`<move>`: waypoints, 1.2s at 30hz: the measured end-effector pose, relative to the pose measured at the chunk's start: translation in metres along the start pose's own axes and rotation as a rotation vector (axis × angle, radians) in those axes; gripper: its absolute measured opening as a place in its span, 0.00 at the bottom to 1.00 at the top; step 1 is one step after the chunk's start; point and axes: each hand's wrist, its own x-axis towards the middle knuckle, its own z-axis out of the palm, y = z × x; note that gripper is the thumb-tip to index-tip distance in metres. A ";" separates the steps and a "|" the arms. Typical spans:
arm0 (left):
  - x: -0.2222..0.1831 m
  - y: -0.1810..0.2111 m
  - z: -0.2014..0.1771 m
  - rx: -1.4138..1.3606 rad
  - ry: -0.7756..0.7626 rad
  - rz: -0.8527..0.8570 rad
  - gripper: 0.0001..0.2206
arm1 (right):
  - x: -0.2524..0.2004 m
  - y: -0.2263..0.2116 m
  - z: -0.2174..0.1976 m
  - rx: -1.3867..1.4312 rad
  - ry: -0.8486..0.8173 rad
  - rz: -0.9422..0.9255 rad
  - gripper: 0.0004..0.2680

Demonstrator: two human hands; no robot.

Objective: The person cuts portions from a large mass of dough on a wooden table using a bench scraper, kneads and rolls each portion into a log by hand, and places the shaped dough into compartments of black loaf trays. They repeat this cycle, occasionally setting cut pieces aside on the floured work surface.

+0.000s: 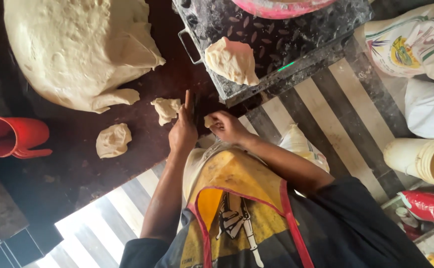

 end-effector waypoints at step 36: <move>-0.107 -0.099 0.014 -0.495 0.421 -0.107 0.30 | 0.040 -0.211 -0.121 -0.970 0.130 -0.303 0.13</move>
